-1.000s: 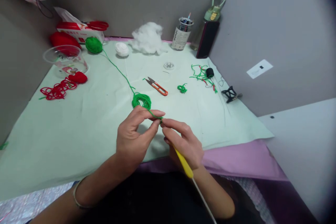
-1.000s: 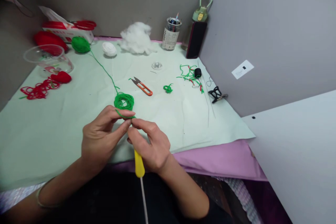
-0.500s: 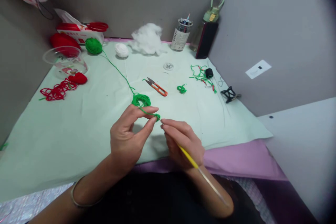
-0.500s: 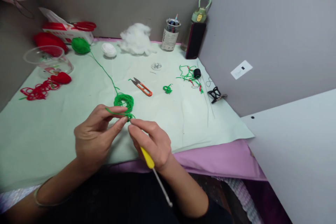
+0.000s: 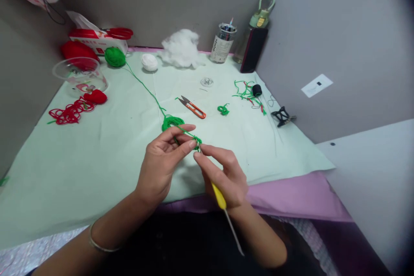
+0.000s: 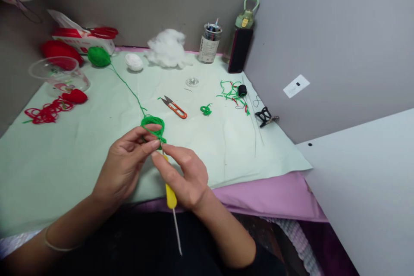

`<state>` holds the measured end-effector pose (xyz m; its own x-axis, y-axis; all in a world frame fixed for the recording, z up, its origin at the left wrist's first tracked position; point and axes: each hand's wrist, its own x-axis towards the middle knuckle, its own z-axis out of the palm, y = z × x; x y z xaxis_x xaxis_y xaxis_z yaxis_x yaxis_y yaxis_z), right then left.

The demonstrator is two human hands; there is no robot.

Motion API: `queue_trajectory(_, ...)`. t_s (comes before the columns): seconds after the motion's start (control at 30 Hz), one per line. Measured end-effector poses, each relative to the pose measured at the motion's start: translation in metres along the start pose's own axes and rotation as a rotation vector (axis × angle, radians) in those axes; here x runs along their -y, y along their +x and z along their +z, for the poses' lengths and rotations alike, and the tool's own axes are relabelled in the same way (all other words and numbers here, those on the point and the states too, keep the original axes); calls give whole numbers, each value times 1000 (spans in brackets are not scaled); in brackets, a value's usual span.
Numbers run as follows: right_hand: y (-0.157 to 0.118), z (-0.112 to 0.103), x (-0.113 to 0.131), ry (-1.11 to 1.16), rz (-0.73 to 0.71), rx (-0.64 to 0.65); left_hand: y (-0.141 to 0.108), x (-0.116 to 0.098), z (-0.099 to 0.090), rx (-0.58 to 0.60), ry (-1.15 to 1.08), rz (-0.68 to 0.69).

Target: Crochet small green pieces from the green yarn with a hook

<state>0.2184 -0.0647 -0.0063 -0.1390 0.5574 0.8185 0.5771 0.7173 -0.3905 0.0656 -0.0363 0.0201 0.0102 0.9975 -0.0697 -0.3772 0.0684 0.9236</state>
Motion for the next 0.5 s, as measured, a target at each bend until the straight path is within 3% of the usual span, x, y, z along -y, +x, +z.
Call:
queue_trajectory(0.2, 3, 4, -2, -106, -43, -43, -3, -10, 4, 85, -141, -187)
queue_trajectory(0.33, 13, -4, -3, 106, 91, -28, -1, -17, 3, 173, -259, -415)
queue_trajectory(0.4, 18, -9, -3, 242, 167, -20, 1, -18, -1, 182, -221, -399)
queue_trajectory(0.5, 22, -15, -3, 414, 331, -50, 1, -19, -5, 134, -12, -193)
